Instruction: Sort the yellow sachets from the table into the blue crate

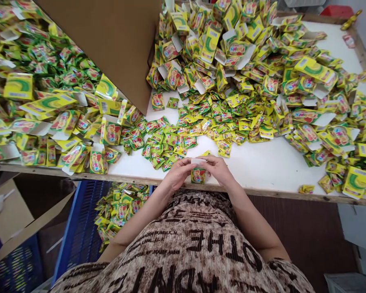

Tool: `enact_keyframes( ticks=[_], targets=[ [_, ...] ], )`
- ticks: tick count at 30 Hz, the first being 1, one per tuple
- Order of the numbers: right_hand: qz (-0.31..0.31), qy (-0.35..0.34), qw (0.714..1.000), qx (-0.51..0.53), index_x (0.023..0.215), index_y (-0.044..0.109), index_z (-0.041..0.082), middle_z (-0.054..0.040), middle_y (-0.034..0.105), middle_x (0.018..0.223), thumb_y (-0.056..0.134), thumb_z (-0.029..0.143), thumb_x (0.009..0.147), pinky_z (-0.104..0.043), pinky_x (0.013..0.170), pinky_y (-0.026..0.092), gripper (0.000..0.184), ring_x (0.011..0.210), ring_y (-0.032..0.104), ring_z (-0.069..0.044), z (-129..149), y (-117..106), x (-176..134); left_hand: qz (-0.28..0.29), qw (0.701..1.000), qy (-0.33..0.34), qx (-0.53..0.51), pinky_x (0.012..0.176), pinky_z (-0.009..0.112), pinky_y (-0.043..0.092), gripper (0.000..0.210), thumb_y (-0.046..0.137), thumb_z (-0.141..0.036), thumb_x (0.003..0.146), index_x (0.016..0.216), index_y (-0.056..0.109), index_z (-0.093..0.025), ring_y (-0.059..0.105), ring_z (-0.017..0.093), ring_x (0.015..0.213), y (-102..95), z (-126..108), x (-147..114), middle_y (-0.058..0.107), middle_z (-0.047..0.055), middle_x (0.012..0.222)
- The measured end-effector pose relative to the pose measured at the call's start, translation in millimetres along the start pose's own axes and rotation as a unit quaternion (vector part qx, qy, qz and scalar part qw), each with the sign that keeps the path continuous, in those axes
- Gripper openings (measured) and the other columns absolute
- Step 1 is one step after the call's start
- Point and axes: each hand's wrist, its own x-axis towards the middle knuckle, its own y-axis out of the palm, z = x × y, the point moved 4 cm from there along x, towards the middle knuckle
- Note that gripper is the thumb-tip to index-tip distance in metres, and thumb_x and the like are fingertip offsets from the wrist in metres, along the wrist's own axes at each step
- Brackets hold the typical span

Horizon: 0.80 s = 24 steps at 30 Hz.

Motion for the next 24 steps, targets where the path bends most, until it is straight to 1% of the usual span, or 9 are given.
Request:
enact_keyframes(
  ticks=[3, 6, 8, 10, 13, 15, 18, 20, 24],
  targets=[
    [-0.022, -0.026, 0.999, 0.031, 0.090, 0.081, 0.020, -0.0047, 0.072, 0.090, 0.077, 0.048, 0.074, -0.024, 0.046, 0.042, 0.032, 0.052, 0.049, -0.007, -0.6, -1.2, -1.6, -0.042, 0.993, 0.085, 0.070, 0.084, 0.029, 0.052, 0.028, 0.085, -0.030, 0.066, 0.090, 0.079, -0.017, 0.068, 0.016, 0.084, -5.7, -5.4, -2.4, 0.078, 0.005, 0.092],
    [-0.047, -0.035, 0.998, 0.038, 0.084, 0.081, 0.021, -0.0041, 0.074, 0.084, 0.084, 0.042, 0.067, -0.024, 0.048, 0.046, 0.027, 0.059, 0.057, -0.011, -2.5, -0.2, -2.5, -0.071, 0.978, 0.139, 0.139, 0.088, 0.032, 0.053, 0.024, 0.083, -0.032, 0.069, 0.089, 0.080, -0.019, 0.069, 0.018, 0.088, -9.9, -8.6, -2.4, 0.079, 0.005, 0.094],
    [-0.052, -0.039, 0.997, 0.037, 0.081, 0.079, 0.021, -0.0030, 0.074, 0.075, 0.086, 0.040, 0.064, -0.024, 0.049, 0.049, 0.026, 0.061, 0.061, -0.014, -2.5, 1.3, -1.6, -0.061, 0.974, 0.144, 0.164, 0.086, 0.031, 0.053, 0.026, 0.082, -0.034, 0.071, 0.093, 0.080, -0.019, 0.069, 0.018, 0.086, -10.1, -8.6, 0.2, 0.079, 0.005, 0.094],
    [-0.058, -0.046, 0.997, 0.031, 0.078, 0.078, 0.021, -0.0017, 0.072, 0.069, 0.087, 0.040, 0.064, -0.024, 0.048, 0.049, 0.026, 0.058, 0.060, -0.013, -2.0, 1.5, -0.2, -0.039, 0.973, 0.140, 0.180, 0.078, 0.030, 0.053, 0.029, 0.081, -0.035, 0.072, 0.096, 0.079, -0.018, 0.068, 0.017, 0.079, -9.0, -8.2, 3.8, 0.078, 0.005, 0.089],
    [-0.063, -0.058, 0.996, 0.017, 0.078, 0.078, 0.020, -0.0022, 0.072, 0.071, 0.086, 0.040, 0.064, -0.023, 0.048, 0.049, 0.026, 0.057, 0.060, -0.012, -2.4, -0.8, 1.5, -0.022, 0.967, 0.157, 0.198, 0.068, 0.026, 0.051, 0.026, 0.082, -0.034, 0.072, 0.091, 0.077, -0.017, 0.063, 0.014, 0.069, -7.3, -8.9, 8.2, 0.074, 0.004, 0.079],
    [-0.059, -0.063, 0.996, 0.010, 0.079, 0.078, 0.020, -0.0031, 0.073, 0.075, 0.087, 0.040, 0.063, -0.024, 0.050, 0.051, 0.027, 0.060, 0.062, -0.013, -3.9, -3.0, 1.6, -0.010, 0.962, 0.183, 0.201, 0.069, 0.026, 0.051, 0.023, 0.083, -0.033, 0.071, 0.086, 0.076, -0.016, 0.064, 0.014, 0.070, -5.8, -9.9, 9.3, 0.073, 0.004, 0.079],
    [-0.046, -0.074, 0.996, -0.002, 0.075, 0.078, 0.019, -0.0039, 0.073, 0.079, 0.088, 0.039, 0.061, -0.026, 0.056, 0.055, 0.027, 0.066, 0.064, -0.014, -6.0, -5.0, 0.0, 0.024, 0.958, 0.215, 0.190, 0.077, 0.029, 0.053, 0.020, 0.085, -0.031, 0.068, 0.078, 0.075, -0.016, 0.068, 0.017, 0.082, -2.7, -10.3, 8.1, 0.074, 0.006, 0.085],
    [-0.043, -0.070, 0.997, 0.005, 0.074, 0.076, 0.019, -0.0034, 0.073, 0.075, 0.088, 0.040, 0.061, -0.027, 0.057, 0.056, 0.027, 0.064, 0.064, -0.014, -7.0, -5.2, -1.4, 0.025, 0.962, 0.204, 0.181, 0.081, 0.031, 0.054, 0.019, 0.084, -0.032, 0.069, 0.077, 0.075, -0.016, 0.069, 0.018, 0.084, -2.6, -9.4, 7.4, 0.075, 0.006, 0.086],
    [-0.050, -0.042, 0.998, 0.013, 0.077, 0.074, 0.019, -0.0015, 0.071, 0.066, 0.088, 0.044, 0.061, -0.030, 0.055, 0.057, 0.032, 0.058, 0.064, -0.015, -4.6, -4.4, -1.8, -0.019, 0.971, 0.145, 0.187, 0.080, 0.032, 0.054, 0.022, 0.082, -0.035, 0.071, 0.085, 0.078, -0.018, 0.069, 0.018, 0.078, -4.1, -11.5, 9.3, 0.077, 0.006, 0.086]
  ],
)
